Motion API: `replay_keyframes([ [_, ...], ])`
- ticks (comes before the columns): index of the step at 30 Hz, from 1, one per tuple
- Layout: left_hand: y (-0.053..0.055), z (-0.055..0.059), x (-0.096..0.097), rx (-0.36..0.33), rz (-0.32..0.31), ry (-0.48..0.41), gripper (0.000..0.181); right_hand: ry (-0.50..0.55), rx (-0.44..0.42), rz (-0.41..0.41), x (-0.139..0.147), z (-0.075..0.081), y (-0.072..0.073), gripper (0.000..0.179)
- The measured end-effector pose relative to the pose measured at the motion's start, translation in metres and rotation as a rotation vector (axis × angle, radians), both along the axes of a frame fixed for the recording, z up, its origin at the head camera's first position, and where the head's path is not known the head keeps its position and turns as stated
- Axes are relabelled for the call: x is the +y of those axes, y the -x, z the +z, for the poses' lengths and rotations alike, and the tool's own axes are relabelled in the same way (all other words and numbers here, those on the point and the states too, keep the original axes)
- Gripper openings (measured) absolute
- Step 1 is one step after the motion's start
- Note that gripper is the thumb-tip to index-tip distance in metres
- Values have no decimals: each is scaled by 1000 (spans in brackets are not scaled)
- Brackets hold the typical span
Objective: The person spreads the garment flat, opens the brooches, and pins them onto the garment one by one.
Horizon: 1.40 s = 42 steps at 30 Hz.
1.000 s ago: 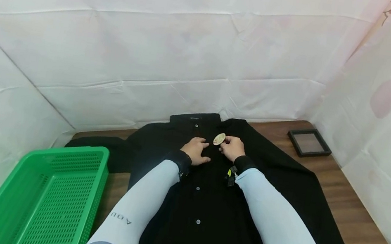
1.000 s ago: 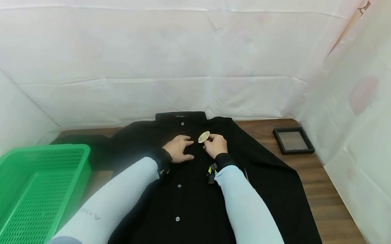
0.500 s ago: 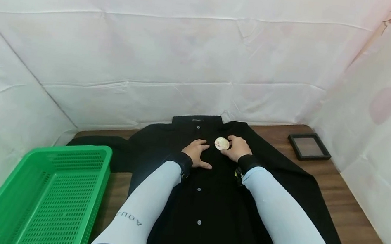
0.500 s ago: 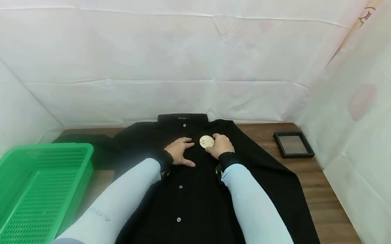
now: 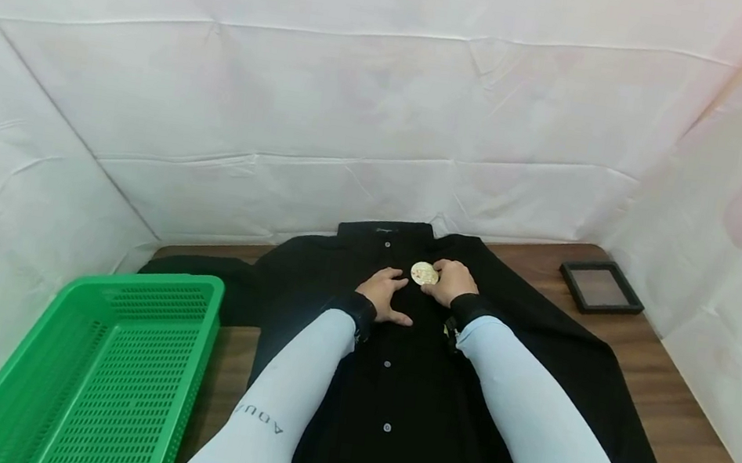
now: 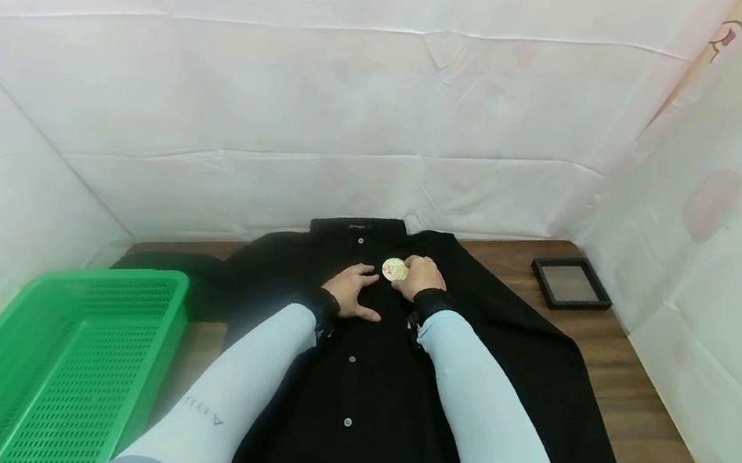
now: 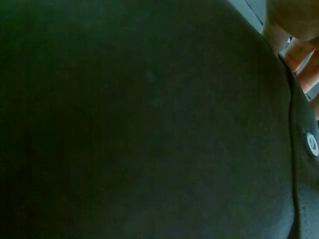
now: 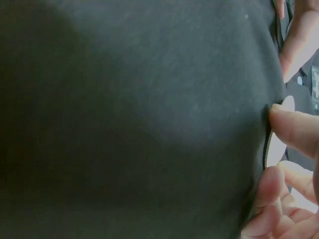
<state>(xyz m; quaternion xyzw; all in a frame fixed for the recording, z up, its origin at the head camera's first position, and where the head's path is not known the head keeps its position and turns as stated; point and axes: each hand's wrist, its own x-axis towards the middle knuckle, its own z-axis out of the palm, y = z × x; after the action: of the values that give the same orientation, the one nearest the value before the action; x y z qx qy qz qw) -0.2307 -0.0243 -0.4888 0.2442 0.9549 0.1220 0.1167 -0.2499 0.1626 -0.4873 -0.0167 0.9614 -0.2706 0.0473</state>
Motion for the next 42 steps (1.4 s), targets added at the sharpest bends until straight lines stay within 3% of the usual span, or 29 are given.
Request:
replay_keyframes([
  [8,0,-2,2,2,12,-21,90,-10,26,16,2,4,-5,52],
  [13,4,-5,-7,-10,43,-37,89,-16,60,64,12,9,-15,49],
  [18,7,7,-21,72,30,13,83,-99,105,149,24,6,-29,51],
  [21,9,15,-28,90,25,80,82,-191,94,230,27,1,-34,61],
  [25,10,14,-34,31,37,147,81,-278,54,308,27,-5,-35,75],
  [31,12,-4,-35,-12,60,154,79,-335,-17,325,36,-14,-33,79],
  [42,3,3,-32,-26,77,175,92,-422,-94,354,45,-5,-46,86],
])
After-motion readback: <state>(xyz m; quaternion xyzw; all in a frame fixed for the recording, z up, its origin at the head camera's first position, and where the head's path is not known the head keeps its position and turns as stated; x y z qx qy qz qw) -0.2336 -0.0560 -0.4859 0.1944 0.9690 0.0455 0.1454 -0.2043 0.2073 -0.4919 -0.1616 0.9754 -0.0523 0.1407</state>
